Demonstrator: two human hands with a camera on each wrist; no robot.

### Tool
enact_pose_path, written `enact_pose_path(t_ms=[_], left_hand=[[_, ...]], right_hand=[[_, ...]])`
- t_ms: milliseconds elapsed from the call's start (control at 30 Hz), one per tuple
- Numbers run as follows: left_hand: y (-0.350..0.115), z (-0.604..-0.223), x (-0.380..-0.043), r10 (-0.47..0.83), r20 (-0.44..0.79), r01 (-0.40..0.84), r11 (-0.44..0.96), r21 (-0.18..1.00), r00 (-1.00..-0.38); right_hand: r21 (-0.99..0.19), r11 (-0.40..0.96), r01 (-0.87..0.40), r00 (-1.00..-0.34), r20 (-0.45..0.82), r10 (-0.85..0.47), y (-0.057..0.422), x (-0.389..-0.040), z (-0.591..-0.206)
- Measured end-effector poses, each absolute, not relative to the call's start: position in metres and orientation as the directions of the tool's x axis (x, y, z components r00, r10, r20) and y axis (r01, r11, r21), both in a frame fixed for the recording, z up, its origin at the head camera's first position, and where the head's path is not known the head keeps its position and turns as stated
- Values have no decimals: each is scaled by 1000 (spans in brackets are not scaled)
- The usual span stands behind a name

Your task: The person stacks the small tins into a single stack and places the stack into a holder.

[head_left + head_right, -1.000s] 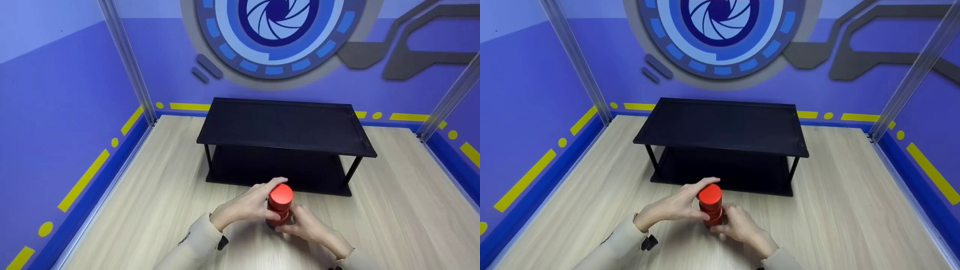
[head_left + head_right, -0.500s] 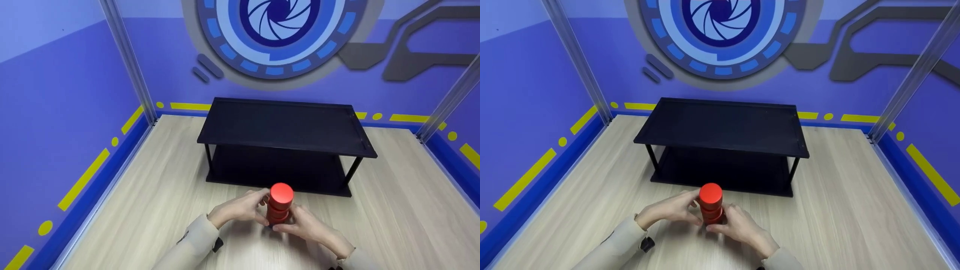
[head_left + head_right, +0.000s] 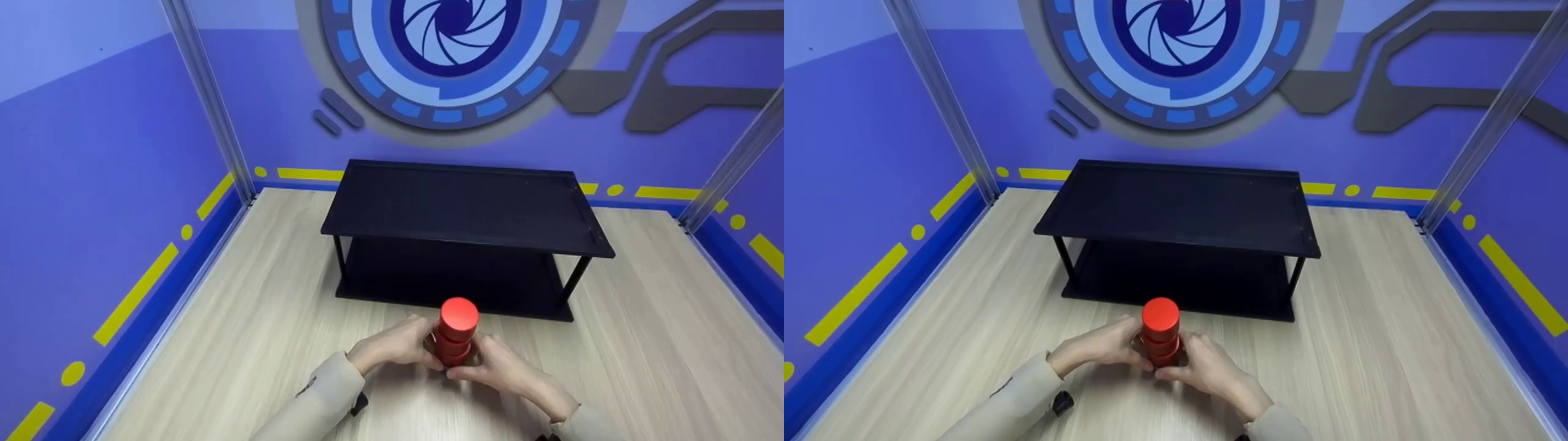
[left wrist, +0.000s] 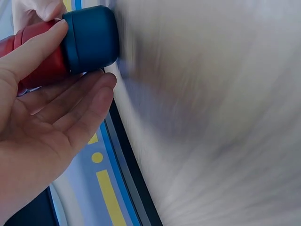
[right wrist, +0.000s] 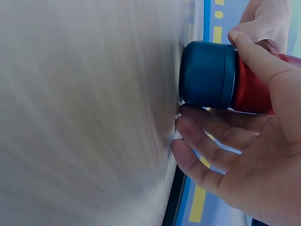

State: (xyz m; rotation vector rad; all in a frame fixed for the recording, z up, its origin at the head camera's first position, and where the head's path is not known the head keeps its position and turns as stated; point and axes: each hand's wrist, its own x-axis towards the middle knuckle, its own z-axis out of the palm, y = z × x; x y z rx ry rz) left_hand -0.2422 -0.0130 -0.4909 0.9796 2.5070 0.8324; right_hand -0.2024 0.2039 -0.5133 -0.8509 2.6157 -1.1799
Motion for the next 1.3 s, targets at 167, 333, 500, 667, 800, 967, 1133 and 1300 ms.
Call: enact_pose_path(t_ms=[167,333,500,667,800,967,1133,1300], left_hand=[[-12,-492,-243,692,-91,502,602,621,-716],[-12,-496,-242,695,-75,511,593,622,-715],[-9,-501,-242,701,-43,532,577,620,-712],[-9,-503,-243,706,-28,517,544,661,-708],[-9,-503,-243,704,-20,510,534,674,-710],[-9,-503,-243,696,-26,497,538,681,-718],[-9,-498,-245,692,-28,493,541,682,-721],[-11,-488,-248,694,-26,486,531,694,-720]], right_hand=[[-719,549,-427,-837,85,-540,206,-201,-512],[-702,568,-429,-836,71,-544,206,-200,-512],[-673,583,-456,-839,104,-535,206,-199,-513],[-672,587,-451,-843,105,-527,206,-201,-514],[-674,581,-456,-839,107,-533,206,-202,-515],[-663,584,-469,-835,119,-537,205,-206,-514],[-664,583,-468,-838,124,-532,205,-210,-509],[-651,583,-485,-835,146,-531,204,-216,-501]])
